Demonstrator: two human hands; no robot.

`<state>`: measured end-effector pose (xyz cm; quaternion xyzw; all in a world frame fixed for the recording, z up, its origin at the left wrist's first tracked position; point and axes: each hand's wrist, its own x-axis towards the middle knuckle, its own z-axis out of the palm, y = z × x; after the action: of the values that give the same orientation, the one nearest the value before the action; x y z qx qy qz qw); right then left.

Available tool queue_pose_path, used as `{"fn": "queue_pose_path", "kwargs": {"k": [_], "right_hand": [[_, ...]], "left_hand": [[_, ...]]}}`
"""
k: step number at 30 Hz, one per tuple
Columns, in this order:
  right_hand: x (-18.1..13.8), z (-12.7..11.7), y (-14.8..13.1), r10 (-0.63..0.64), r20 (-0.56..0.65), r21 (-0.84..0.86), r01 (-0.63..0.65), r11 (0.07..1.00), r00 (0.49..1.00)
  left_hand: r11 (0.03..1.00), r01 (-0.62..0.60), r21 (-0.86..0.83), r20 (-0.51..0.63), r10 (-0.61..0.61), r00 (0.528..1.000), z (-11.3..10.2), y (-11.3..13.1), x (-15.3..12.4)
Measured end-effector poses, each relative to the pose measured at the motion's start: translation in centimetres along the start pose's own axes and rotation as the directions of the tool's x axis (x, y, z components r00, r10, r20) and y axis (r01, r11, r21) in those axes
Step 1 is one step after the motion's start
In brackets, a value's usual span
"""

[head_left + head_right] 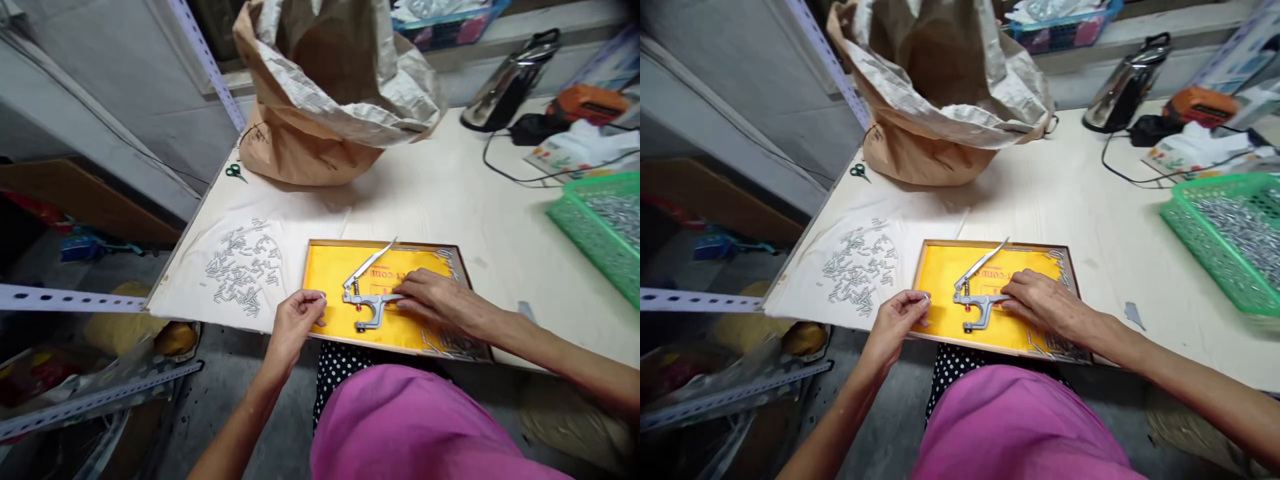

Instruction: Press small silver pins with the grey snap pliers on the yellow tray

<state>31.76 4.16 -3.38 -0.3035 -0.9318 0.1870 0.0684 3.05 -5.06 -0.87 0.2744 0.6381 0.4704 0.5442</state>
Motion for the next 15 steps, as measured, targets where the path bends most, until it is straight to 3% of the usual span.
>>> {"fn": "queue_pose_path", "kwargs": {"k": [5,15], "right_hand": [[-1.0,1.8,0.3,0.002,-0.083,-0.135,-0.013,0.991,0.997],[-0.7,3.3,0.1,-0.025,-0.019,-0.132,0.022,0.991,1.000]], "left_hand": [[0.979,0.078,0.187,0.087,-0.096,0.992,3.4,-1.4,0.5],[0.942,0.209,0.261,0.055,-0.231,0.971,4.3,-1.9,0.4]]}}
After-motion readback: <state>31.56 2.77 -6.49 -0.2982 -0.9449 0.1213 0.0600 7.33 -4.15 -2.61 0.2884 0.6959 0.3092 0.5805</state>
